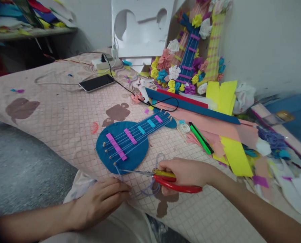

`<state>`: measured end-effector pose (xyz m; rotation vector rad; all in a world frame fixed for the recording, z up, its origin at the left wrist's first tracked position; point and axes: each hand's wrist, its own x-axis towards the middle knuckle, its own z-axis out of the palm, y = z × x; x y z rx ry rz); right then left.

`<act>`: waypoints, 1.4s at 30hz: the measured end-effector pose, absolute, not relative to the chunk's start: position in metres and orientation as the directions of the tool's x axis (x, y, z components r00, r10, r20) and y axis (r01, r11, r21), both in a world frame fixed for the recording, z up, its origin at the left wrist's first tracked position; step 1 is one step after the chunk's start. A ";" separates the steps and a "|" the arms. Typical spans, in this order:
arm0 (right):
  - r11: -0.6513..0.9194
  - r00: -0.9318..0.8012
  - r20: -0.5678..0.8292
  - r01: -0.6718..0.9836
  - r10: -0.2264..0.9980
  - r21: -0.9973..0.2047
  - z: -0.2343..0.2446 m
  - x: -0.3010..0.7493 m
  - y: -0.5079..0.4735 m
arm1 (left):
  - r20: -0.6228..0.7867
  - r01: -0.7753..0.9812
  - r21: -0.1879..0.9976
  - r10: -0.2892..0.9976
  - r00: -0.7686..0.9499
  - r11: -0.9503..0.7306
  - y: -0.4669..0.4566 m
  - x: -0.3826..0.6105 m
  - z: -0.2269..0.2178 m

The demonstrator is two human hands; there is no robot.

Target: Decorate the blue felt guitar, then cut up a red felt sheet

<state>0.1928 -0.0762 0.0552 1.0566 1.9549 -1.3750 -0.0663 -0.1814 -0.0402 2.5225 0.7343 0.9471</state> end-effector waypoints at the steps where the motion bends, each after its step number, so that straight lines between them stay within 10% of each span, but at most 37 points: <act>1: 0.172 -0.561 -0.784 0.828 0.265 -0.534 0.054 0.189 -0.071 | 0.508 0.342 0.480 0.574 0.642 -0.808 -0.182 -0.067 -0.040; 21: 0.090 -0.610 -0.792 0.791 0.031 -0.606 0.032 0.171 -0.034 | 0.524 0.294 0.509 0.562 0.640 -0.809 -0.180 -0.070 -0.038; 42: 0.054 -0.597 -0.800 0.802 0.066 -0.594 0.035 0.157 -0.032 | 0.541 0.287 0.499 0.553 0.634 -0.818 -0.178 -0.071 -0.037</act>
